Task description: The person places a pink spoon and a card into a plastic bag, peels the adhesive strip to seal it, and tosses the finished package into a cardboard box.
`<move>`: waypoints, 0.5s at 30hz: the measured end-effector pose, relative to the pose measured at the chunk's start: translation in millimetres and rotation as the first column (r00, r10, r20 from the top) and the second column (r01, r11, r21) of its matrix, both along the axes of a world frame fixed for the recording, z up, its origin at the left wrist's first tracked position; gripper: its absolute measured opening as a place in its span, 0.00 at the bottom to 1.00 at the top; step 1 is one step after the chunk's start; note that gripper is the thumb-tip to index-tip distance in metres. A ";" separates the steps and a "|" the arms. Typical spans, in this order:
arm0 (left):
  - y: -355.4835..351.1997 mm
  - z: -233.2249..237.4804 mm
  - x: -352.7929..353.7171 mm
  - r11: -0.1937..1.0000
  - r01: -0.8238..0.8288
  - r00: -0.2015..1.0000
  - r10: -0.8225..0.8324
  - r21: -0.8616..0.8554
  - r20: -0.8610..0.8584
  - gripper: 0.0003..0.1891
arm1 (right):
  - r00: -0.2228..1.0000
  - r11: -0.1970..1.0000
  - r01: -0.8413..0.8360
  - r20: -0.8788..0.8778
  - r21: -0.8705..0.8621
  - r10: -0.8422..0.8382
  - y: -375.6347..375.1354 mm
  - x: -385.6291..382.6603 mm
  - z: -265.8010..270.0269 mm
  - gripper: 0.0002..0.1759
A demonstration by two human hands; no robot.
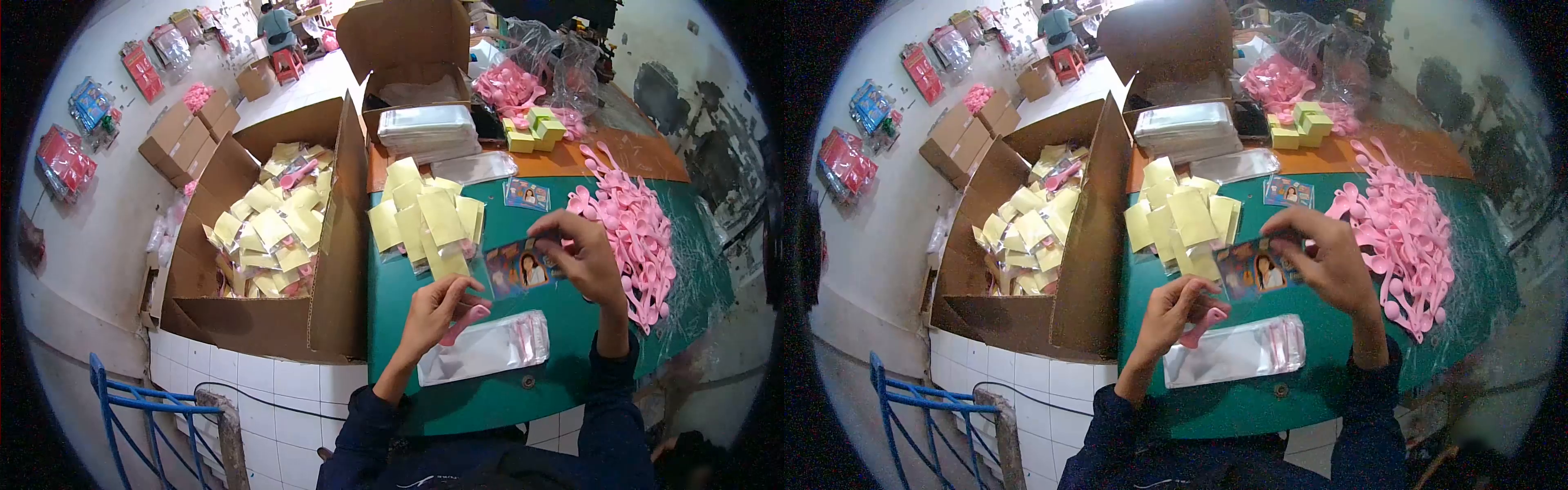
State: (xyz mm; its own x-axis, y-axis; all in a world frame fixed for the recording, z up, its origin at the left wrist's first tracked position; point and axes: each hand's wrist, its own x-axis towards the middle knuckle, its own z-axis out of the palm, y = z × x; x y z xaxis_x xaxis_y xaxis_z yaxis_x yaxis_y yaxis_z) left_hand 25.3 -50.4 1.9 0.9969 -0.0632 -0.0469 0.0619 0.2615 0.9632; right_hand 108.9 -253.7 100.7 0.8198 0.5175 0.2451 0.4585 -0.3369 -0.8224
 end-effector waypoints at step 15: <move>-5.7 -6.8 -8.4 0.986 -0.036 0.997 0.024 0.164 0.074 0.15 | 0.916 0.958 -0.123 0.342 -0.261 0.211 4.0 -23.2 6.2 0.08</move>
State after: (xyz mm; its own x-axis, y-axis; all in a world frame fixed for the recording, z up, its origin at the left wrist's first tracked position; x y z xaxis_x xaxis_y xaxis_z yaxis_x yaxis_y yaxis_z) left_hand 16.9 -56.1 -4.9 0.9994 -0.0308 0.0170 -0.0139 0.0997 0.9949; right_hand 85.6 -249.7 106.9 0.5933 0.7165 0.3668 0.7759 -0.3878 -0.4976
